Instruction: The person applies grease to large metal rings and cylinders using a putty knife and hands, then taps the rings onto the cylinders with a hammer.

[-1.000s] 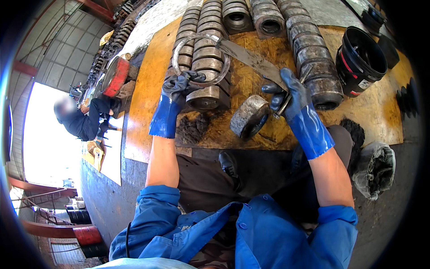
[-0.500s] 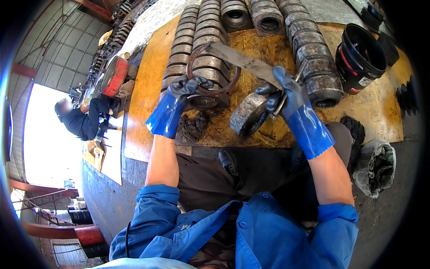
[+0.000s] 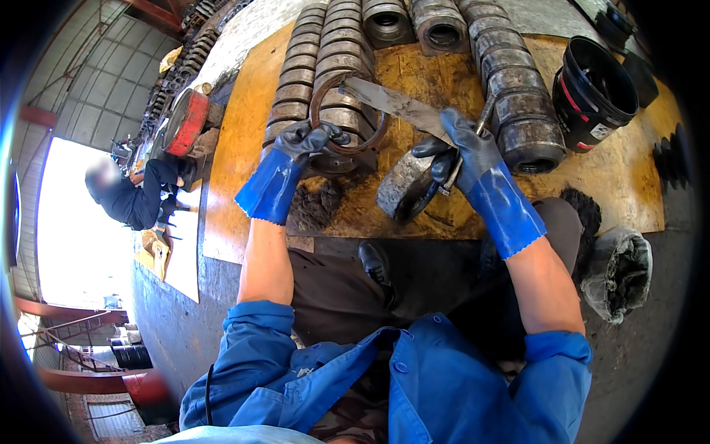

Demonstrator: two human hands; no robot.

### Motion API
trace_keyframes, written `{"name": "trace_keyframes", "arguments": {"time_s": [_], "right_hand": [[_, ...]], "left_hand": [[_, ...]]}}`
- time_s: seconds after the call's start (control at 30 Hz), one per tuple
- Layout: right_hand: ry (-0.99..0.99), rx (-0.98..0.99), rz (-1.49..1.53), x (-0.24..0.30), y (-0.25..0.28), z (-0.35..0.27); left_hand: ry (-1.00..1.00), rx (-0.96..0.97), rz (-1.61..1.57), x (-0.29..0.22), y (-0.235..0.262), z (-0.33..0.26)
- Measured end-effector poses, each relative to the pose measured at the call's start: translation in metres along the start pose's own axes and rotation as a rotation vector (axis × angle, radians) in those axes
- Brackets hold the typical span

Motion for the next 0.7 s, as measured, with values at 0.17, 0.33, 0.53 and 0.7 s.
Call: {"name": "trace_keyframes", "arguments": {"time_s": [0.17, 0.33, 0.53, 0.7], "right_hand": [[0.036, 0.060, -0.058, 0.006, -0.009, -0.007], [0.062, -0.016, -0.205, 0.014, -0.011, -0.011], [0.133, -0.179, -0.179, 0.015, 0.033, -0.004], [0.105, -0.132, -0.254, 0.012, 0.007, -0.007]], "left_hand": [[0.026, 0.004, 0.097, 0.005, 0.001, 0.007], [-0.003, -0.009, 0.018, 0.016, 0.007, 0.011], [0.019, -0.035, 0.121, 0.012, 0.006, 0.017], [0.030, -0.090, 0.343, 0.029, 0.007, 0.026]]}}
Point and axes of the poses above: each hand's wrist, its own z-axis towards the middle knuckle, its own y-axis out of the back of the hand, x = y × z, the point moved 9 cm from there along z, towards the middle knuckle, and after that the axes turned 6 degrees about y, right-handed, at the moved point
